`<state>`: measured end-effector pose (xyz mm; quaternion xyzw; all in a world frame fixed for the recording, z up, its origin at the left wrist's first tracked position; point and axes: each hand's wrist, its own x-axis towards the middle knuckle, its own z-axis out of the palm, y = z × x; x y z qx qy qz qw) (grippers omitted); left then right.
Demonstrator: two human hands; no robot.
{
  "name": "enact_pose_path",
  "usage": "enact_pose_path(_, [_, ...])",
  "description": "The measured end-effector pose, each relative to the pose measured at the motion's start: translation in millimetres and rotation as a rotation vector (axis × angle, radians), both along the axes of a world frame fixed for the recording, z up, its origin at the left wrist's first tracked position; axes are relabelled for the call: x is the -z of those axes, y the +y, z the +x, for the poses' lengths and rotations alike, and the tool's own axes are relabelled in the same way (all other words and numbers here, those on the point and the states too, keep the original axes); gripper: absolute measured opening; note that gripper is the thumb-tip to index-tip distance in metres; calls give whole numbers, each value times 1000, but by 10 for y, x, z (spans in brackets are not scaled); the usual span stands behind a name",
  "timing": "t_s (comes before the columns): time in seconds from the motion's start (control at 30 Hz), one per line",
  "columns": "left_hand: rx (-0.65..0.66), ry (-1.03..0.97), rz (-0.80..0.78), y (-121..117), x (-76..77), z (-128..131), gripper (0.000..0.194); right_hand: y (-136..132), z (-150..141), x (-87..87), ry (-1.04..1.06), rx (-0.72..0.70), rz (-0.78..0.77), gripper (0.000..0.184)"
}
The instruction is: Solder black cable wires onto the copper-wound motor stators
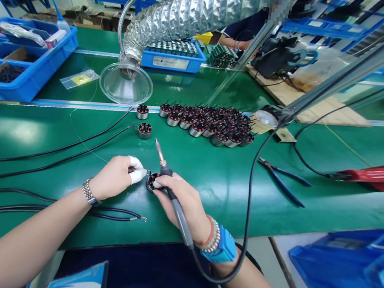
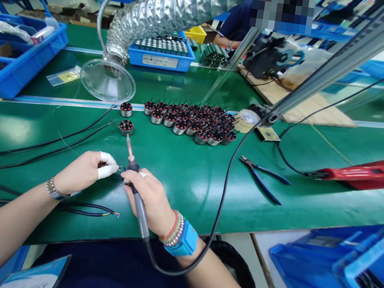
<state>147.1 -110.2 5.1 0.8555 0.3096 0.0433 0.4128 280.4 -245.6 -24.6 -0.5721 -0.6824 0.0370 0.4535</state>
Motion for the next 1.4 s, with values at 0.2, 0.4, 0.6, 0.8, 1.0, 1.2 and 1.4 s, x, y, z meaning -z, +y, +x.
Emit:
enact_pose_path(0.2, [-15, -37, -87, 5, 20, -6, 20, 82, -6, 68, -118, -30, 1, 24])
enact_pose_path(0.4, [-146, -139, -474, 8, 79, 4, 25, 274, -14, 29, -7, 96, 3, 27])
enact_pose_path(0.6, [-230, -201, -754, 11, 114, 16, 25, 393, -88, -21, 415, 206, -265, 44])
enact_pose_path(0.8, [-173, -202, -708, 58, 146, 5, 32, 351, -45, -26, 317, 130, -126, 34])
enact_pose_path(1.0, [-145, -202, -698, 84, 169, -10, 33, 380, -7, -44, 52, 30, -55, 29])
enact_pose_path(1.2, [-104, -197, -709, 109, 79, -28, 32, 344, 63, -25, 66, 29, -55, 36])
enact_pose_path(1.4, [-49, -147, -596, 119, 98, -41, 27, 321, 108, 51, 115, 19, -104, 37])
